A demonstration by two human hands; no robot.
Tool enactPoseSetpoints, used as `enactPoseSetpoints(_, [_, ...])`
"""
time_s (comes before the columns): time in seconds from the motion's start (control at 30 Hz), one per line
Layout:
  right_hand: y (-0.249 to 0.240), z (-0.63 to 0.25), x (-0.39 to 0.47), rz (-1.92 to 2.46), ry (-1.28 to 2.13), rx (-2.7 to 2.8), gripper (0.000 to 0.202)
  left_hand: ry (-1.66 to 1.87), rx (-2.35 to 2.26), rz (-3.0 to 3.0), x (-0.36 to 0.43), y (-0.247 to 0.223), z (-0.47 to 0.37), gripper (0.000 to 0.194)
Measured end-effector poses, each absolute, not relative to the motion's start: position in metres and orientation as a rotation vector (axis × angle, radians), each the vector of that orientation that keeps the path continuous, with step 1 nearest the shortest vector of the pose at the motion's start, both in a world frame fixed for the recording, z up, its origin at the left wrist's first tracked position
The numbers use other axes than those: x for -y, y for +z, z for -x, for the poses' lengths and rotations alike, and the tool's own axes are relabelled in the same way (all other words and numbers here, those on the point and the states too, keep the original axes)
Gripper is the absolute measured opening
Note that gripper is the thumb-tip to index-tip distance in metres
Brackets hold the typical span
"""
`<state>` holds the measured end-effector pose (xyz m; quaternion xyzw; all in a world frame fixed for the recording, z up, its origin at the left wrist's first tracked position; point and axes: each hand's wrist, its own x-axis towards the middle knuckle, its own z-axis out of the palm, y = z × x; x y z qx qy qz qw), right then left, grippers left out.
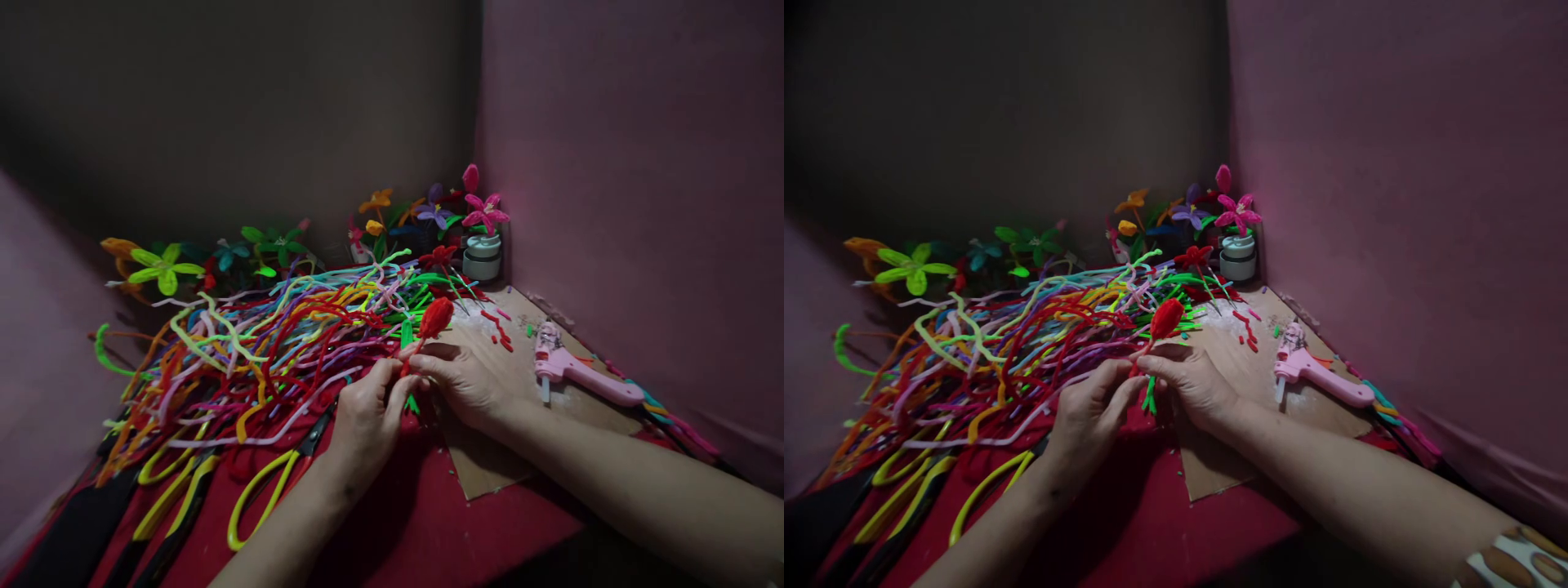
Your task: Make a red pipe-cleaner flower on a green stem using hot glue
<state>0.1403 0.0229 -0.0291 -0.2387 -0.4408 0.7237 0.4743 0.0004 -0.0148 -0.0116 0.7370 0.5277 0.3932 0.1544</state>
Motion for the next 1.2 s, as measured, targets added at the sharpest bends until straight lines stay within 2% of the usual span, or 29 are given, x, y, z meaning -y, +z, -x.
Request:
enactPoseSetpoints(0.17, [-0.028, -0.139, -0.021, 0.637, 1.727, 1.023, 0.011, 1.098, -1.542, -2.691, 0.011, -0.027, 0.006, 0.014])
enactPoseSetpoints(0.4, [-0.025, -0.139, -0.02, 0.641, 1.752, 1.027, 0.012, 1.016, -1.634, -2.62, 0.014, -0.024, 0.004, 0.015])
enactPoseSetpoints(0.73, [-0.008, -0.14, -0.016, 0.657, 1.754, 1.077, 0.009, 1.181, -1.449, -1.828, 0.012, -0.009, 0.0, 0.015])
enactPoseSetpoints(0.9, [-0.015, -0.141, -0.02, 0.57, 1.83, 1.046, 0.011, 1.125, -1.352, -1.406, 0.012, -0.001, -0.003, 0.018])
enactPoseSetpoints(1.1, [-0.032, -0.137, -0.027, 0.515, 1.929, 0.998, 0.026, 1.02, -1.025, -1.002, 0.01, -0.002, -0.003, 0.021])
enactPoseSetpoints(1.2, [-0.033, -0.138, -0.028, 0.467, 1.953, 0.986, 0.02, 0.97, -0.85, -0.872, 0.007, -0.006, 0.0, 0.019])
